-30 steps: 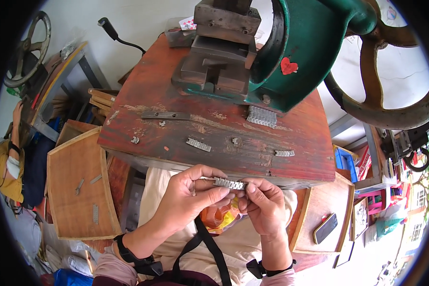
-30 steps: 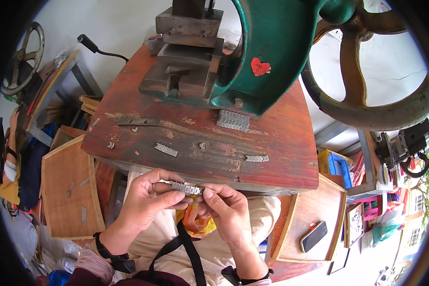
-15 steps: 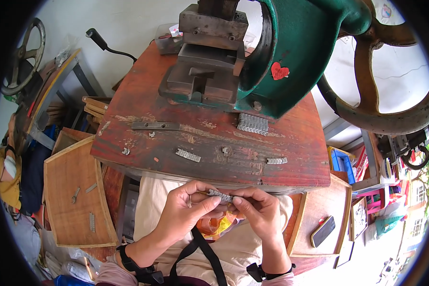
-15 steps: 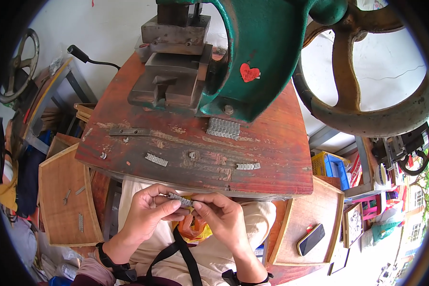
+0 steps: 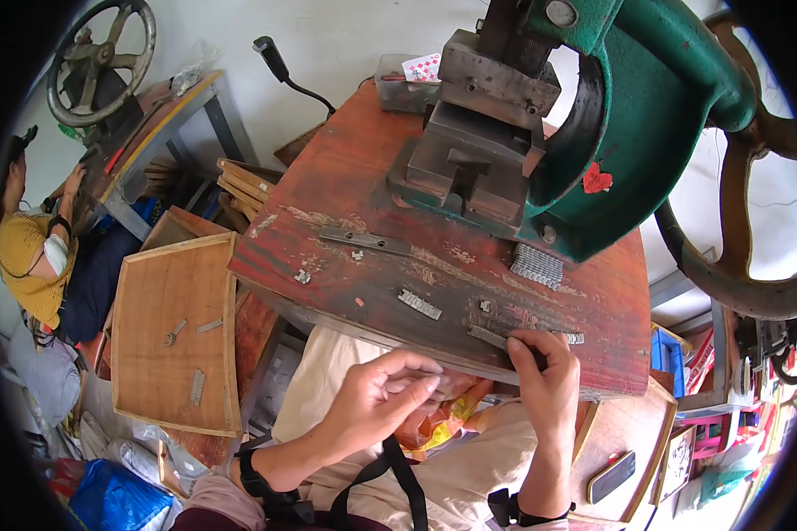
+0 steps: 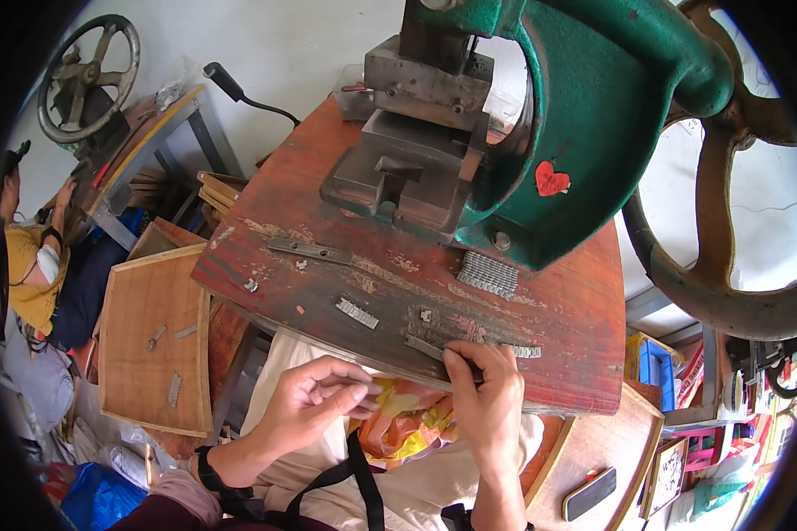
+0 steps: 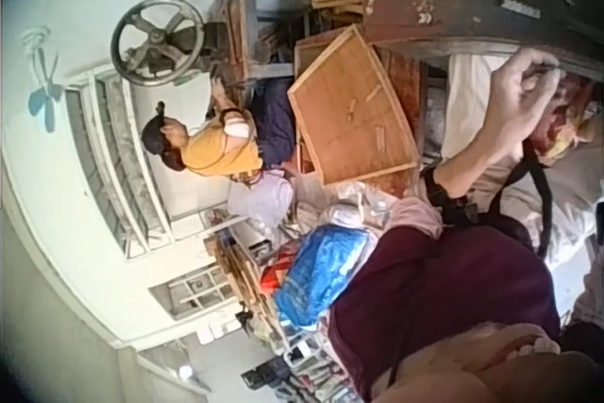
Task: Assembling small metal links for watch bands using a manual press and tweezers at a manufacturing workbench.
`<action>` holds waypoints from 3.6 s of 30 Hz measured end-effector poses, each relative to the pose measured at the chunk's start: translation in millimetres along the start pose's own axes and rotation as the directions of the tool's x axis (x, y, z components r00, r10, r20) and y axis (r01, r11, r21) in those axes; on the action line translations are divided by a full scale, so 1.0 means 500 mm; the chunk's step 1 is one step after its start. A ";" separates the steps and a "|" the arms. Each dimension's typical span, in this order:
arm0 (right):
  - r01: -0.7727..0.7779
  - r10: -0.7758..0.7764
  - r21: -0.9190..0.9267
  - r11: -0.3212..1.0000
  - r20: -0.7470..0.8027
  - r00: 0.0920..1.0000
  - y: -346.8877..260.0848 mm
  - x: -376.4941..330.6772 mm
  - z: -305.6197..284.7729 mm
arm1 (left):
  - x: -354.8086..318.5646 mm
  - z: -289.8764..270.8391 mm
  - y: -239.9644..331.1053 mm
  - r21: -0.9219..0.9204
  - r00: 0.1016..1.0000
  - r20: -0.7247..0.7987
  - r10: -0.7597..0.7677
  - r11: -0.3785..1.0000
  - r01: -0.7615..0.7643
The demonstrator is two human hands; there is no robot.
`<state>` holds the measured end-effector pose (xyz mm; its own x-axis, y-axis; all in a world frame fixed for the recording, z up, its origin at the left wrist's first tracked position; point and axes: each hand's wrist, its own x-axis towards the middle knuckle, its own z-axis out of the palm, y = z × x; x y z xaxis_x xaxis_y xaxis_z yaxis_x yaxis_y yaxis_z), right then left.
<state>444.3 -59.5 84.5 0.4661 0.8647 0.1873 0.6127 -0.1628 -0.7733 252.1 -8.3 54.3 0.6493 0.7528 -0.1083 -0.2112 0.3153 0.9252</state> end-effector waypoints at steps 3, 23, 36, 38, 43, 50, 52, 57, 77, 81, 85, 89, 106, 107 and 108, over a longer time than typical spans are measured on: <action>0.111 -0.116 -0.114 0.987 -0.045 0.992 0.006 0.006 0.018 | -0.006 -0.024 0.007 0.059 0.998 -0.056 0.036 0.998 -0.033; 0.138 -0.157 -0.082 0.987 -0.318 0.935 0.040 -0.025 0.049 | 0.036 -0.253 0.125 0.828 0.770 -0.281 0.572 0.550 -0.107; 0.096 -0.116 -0.074 0.993 -0.344 0.932 0.033 -0.027 0.058 | 0.030 -0.256 0.140 0.985 0.845 0.028 0.534 0.130 -0.115; 0.107 -0.129 -0.083 0.991 -0.344 0.930 0.033 -0.027 0.059 | 0.032 -0.250 0.140 0.956 0.835 -0.065 0.546 0.275 -0.105; 0.151 -0.190 -0.137 0.979 -0.342 0.920 0.042 -0.030 0.054 | 0.046 -0.239 0.130 0.914 0.812 -0.081 0.578 0.367 -0.170; 0.120 -0.074 0.094 0.988 -0.391 0.918 0.028 -0.039 0.055 | 0.052 -0.185 0.107 0.337 0.891 -0.274 0.363 0.903 -0.265; 0.167 -0.133 0.058 0.984 -0.381 0.915 0.021 -0.057 0.054 | 0.044 -0.146 0.109 0.167 0.956 -0.197 0.218 0.968 -0.187; 0.359 -0.343 0.038 0.932 -0.217 0.914 -0.008 -0.109 0.074 | 0.045 -0.057 0.079 -0.028 0.991 0.112 -0.067 0.997 0.071; 0.292 -0.207 0.303 0.907 -0.283 0.937 0.025 -0.161 0.066 | 0.025 0.050 0.074 0.098 0.945 0.234 -0.228 0.973 0.211; 0.308 -0.238 0.382 0.871 -0.221 0.946 0.026 -0.171 0.053 | 0.020 0.056 0.071 0.142 0.941 0.250 -0.227 0.970 0.196; 0.305 -0.192 0.409 0.860 -0.294 0.936 0.031 -0.172 0.055 | 0.012 0.066 0.081 0.019 0.926 0.289 -0.244 0.968 0.249; 0.307 -0.178 0.429 0.850 -0.314 0.932 0.033 -0.178 0.056 | 0.007 0.064 0.078 -0.056 0.912 0.322 -0.253 0.957 0.285; 0.413 -0.357 0.132 0.901 -0.318 0.879 0.014 -0.172 0.045 | -0.005 0.068 0.069 0.202 0.961 0.208 -0.182 0.969 0.140; 0.421 -0.364 0.131 0.898 -0.317 0.876 0.016 -0.168 0.044 | -0.004 0.067 0.067 0.234 0.970 0.178 -0.166 0.965 0.122; 0.402 -0.347 0.155 0.902 -0.293 0.891 0.017 -0.166 0.045 | -0.003 0.061 0.060 0.241 0.974 0.158 -0.159 0.963 0.118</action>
<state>396.6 -121.9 48.6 0.3897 0.6879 0.6123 0.6416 0.2742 -0.7164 267.2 -17.5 93.4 0.7821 0.5919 -0.1949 0.0489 0.2535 0.9661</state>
